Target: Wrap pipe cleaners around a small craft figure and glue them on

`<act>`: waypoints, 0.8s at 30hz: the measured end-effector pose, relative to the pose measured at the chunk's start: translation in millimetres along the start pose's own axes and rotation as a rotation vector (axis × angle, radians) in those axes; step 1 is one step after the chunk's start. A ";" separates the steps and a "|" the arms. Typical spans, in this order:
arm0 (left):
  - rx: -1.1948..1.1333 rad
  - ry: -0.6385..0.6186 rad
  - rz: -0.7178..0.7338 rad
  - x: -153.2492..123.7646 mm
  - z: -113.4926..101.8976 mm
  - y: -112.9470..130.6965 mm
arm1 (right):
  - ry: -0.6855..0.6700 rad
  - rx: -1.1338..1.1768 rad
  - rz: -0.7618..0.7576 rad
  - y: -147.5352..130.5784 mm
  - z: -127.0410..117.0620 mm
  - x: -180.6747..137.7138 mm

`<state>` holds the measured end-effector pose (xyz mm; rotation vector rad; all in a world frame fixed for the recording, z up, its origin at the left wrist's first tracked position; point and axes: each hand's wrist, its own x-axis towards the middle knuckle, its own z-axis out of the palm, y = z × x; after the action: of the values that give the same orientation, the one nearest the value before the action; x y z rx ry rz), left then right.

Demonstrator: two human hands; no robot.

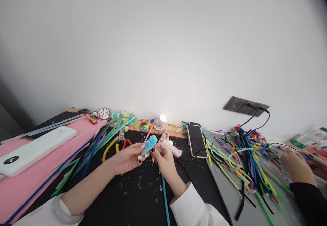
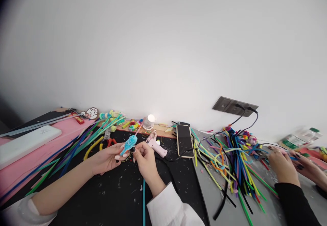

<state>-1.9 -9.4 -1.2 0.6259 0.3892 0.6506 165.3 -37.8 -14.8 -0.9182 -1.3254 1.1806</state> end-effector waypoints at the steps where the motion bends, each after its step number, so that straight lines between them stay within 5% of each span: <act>1: 0.013 -0.006 -0.008 -0.9 0.5 0.2 | -0.004 0.002 0.001 0.0 0.1 -0.1; 8: 0.070 -0.010 -0.074 -2.1 -3.9 0.9 | -0.028 -0.017 -0.010 0.9 0.4 -0.2; 18: 0.090 0.038 0.012 -0.7 -0.5 -1.0 | 0.003 -0.015 -0.007 0.4 0.0 1.1; 24: 0.277 -0.029 -0.104 -3.1 3.9 -7.3 | 0.080 -0.109 -0.031 -4.2 0.4 0.1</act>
<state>1.0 -17.6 -2.6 0.8714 0.4856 0.4910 165.3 -38.6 -10.6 -1.0090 -1.3447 1.0456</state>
